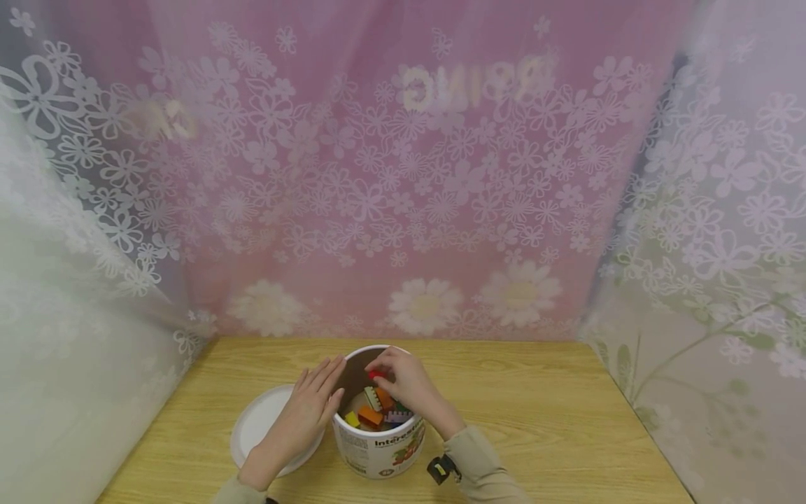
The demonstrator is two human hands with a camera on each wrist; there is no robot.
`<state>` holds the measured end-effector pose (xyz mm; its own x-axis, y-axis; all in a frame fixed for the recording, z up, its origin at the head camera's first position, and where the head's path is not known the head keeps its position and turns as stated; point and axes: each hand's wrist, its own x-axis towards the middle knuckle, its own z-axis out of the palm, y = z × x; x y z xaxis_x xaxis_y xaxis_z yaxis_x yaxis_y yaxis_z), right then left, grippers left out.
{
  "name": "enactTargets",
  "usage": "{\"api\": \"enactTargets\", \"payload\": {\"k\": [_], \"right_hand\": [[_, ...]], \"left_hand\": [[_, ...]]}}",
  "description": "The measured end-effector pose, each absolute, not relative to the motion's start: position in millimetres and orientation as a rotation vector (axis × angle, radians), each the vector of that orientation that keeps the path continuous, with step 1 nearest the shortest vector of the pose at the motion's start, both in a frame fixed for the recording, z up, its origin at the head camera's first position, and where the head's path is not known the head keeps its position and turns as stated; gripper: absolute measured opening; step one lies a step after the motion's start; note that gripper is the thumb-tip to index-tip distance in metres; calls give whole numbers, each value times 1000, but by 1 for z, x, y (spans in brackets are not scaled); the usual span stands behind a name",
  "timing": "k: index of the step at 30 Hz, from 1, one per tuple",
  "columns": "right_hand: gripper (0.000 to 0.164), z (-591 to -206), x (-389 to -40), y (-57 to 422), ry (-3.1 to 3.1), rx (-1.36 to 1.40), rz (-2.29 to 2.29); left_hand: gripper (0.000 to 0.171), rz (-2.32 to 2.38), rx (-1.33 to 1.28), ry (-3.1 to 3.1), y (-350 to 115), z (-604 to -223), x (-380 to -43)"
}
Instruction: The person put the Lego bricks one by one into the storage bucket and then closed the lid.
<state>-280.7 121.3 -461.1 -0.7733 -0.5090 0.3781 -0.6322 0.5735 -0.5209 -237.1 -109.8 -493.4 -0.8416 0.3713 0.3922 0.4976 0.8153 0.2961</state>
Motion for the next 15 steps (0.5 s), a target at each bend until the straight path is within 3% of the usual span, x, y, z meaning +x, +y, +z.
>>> {"api": "enactTargets", "payload": {"k": [8, 15], "right_hand": [[29, -462, -282, 122, -2628, 990, 987], [23, -463, -280, 122, -2558, 956, 1082]], "left_hand": [[56, -537, -670, -2641, -110, -496, -239], [58, -558, -679, -2656, -111, -495, -239]]}}
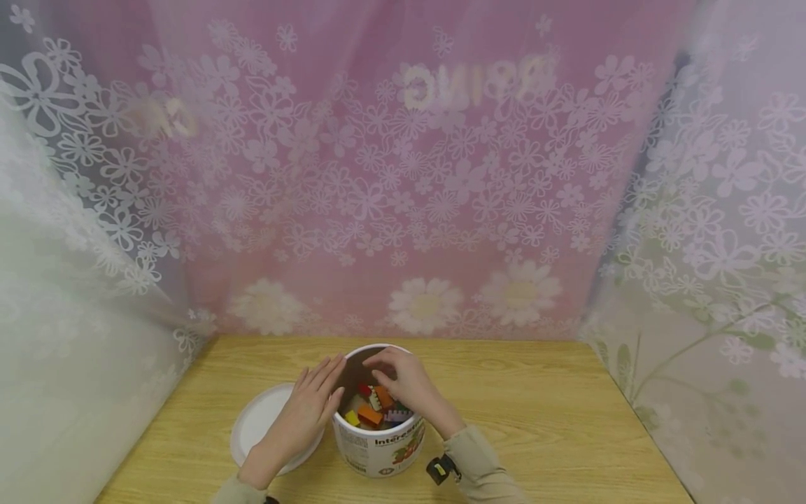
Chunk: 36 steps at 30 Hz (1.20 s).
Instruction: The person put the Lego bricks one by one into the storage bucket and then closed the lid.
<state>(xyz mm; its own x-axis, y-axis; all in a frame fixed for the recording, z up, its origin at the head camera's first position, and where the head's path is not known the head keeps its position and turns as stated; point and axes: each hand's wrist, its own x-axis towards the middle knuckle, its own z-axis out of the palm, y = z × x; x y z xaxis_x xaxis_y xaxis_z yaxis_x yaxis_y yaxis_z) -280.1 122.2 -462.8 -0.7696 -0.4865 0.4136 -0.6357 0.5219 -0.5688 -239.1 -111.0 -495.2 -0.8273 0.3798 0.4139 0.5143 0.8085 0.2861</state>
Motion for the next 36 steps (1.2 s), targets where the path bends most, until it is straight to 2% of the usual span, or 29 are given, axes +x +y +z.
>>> {"api": "enactTargets", "payload": {"k": [17, 24, 30, 36], "right_hand": [[18, -454, -268, 125, -2402, 888, 1272], [17, -451, -262, 125, -2385, 821, 1309], [18, -446, -257, 122, -2378, 773, 1338], [19, -441, -252, 114, -2337, 803, 1460]], "left_hand": [[59, -540, -643, -2699, -110, -492, -237], [55, -492, -648, -2632, -110, -494, -236], [44, -444, -667, -2404, -111, -496, -232], [44, -540, -687, -2236, -123, -490, -229]]}}
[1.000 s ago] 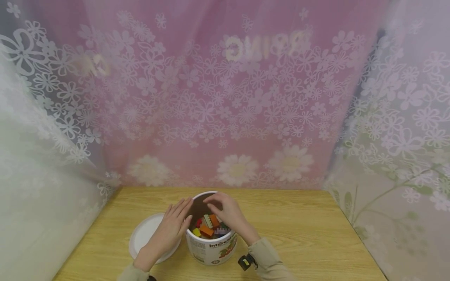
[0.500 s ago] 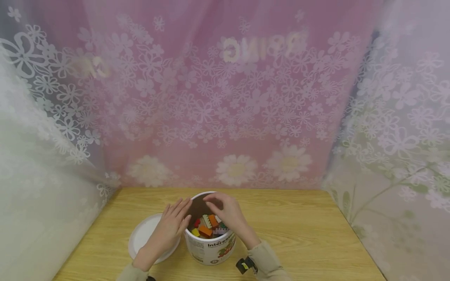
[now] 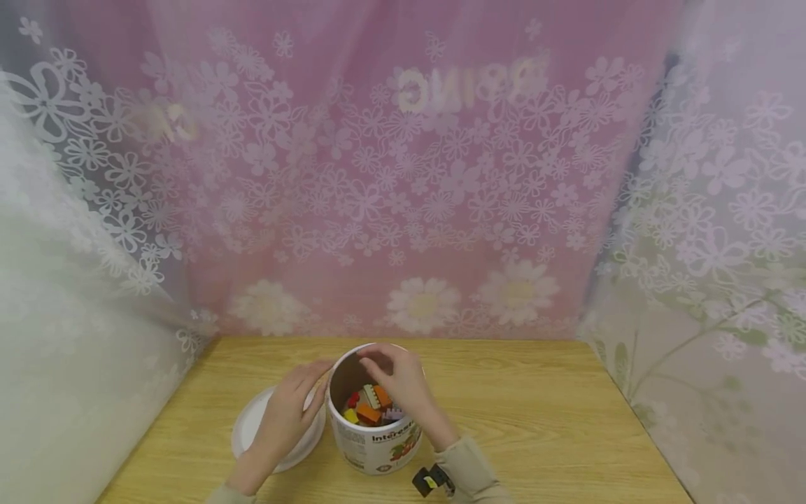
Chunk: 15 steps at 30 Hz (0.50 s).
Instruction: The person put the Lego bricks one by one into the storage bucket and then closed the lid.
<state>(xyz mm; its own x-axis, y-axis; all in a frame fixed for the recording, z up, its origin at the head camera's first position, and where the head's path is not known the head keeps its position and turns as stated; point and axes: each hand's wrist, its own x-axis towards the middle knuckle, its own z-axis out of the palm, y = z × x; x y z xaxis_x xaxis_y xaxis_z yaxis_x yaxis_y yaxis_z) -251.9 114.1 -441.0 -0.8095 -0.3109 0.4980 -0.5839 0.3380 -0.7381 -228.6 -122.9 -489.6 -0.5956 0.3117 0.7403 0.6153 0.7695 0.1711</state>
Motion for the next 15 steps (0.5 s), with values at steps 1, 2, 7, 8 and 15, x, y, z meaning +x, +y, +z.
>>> {"api": "enactTargets", "payload": {"k": [1, 2, 7, 8, 15], "right_hand": [[19, -440, -251, 112, -2330, 819, 1487], [19, -440, -250, 109, -2323, 838, 1498], [21, -439, -245, 93, -2343, 867, 1543], [22, -438, -244, 90, -2356, 867, 1545], [26, -435, -235, 67, -2428, 891, 1632]], "left_hand": [[44, -551, -683, -2220, -127, -488, -229], [43, -564, -678, -2205, -131, -486, -229], [40, -607, -607, -2170, -155, -482, -230], [40, -619, -585, -2179, -160, -482, -230], [32, -703, -444, -2294, -198, -490, -229]]}}
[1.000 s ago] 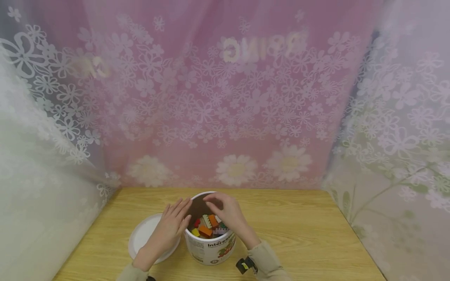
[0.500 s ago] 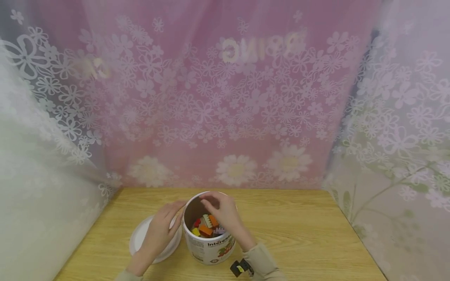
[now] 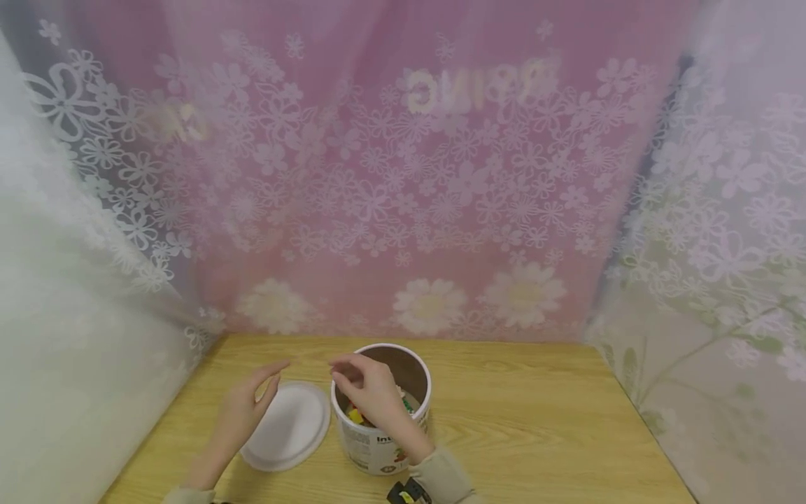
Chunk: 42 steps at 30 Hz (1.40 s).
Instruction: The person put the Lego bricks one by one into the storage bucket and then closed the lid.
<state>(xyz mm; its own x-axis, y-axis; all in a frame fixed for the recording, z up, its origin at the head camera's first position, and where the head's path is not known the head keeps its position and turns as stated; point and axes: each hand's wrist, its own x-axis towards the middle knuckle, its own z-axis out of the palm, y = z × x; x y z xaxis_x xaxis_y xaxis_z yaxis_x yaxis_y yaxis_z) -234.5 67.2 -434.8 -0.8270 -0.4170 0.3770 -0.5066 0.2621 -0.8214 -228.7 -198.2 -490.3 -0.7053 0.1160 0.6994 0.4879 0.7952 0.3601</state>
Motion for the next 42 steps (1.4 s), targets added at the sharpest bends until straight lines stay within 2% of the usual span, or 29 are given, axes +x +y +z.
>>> {"api": "enactTargets", "payload": {"k": [11, 20, 33, 42], "right_hand": [[26, -438, -226, 37, -2438, 972, 1655], [26, -446, -219, 17, -2422, 1014, 1788], [23, -470, -214, -6, -2494, 1088, 1791], [24, -494, -217, -20, -2594, 971, 1964]], "left_hand": [[26, -751, -114, -2557, -252, -514, -222], [36, -760, -3, -2804, -270, -540, -219], [22, -692, 13, -2852, -273, -549, -220], [20, -687, 47, -2859, -279, -553, -220]]}}
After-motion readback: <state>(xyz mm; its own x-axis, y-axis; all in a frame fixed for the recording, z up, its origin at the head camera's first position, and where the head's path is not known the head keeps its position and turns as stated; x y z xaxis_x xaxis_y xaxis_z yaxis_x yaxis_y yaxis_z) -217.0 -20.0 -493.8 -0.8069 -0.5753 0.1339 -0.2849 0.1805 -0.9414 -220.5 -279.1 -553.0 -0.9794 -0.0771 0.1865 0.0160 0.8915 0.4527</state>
